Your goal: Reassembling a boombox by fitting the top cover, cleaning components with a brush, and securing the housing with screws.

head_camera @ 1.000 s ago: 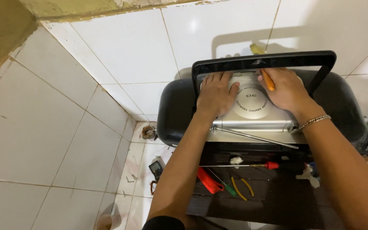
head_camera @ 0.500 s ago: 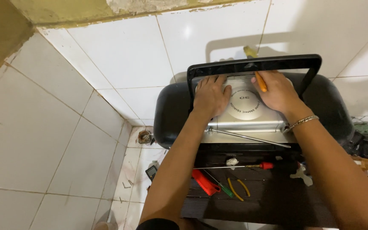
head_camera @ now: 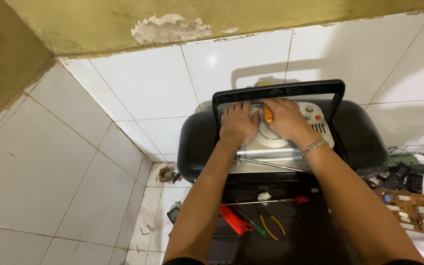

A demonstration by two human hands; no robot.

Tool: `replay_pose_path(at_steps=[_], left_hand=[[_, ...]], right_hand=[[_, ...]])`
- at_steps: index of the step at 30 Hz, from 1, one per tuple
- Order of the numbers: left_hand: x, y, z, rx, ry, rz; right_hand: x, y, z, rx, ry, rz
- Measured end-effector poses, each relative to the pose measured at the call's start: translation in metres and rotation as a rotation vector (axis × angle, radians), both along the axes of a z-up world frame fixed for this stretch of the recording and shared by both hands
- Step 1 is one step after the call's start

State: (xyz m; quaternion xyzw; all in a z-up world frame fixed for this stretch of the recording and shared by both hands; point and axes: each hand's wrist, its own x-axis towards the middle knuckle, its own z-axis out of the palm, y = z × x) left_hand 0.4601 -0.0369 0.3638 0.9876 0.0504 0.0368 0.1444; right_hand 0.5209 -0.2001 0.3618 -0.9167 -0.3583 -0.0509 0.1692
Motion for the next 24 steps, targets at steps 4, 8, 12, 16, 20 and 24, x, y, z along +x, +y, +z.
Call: replay_pose_path(at_steps=[4,8,12,16,20,24], left_hand=[[0.0,0.001,-0.023,-0.033,-0.327,-0.08],[-0.02,-0.007,-0.016,-0.017,-0.954,-0.27],[-0.052,-0.004,0.006,0.011,-1.267,-0.308],[-0.069,0.023,0.05,-0.264,-1.251,-0.023],[-0.051,0.035,0.053,-0.766,-0.608,-0.011],[-0.053,0.039,0.061,-0.798,-0.523,0.008]], right_hand=[[0.03,0.004,-0.039,0.06,-0.049,-0.054],[0.052,0.0,-0.062,0.169,-0.138,0.009],[-0.041,-0.017,0.003,0.16,-0.326,0.099],[-0.119,-0.02,0.051,0.432,-0.384,0.239],[-0.104,-0.004,0.071,0.598,-0.3,0.122],[-0.112,0.003,0.071,0.704,-0.006,0.021]])
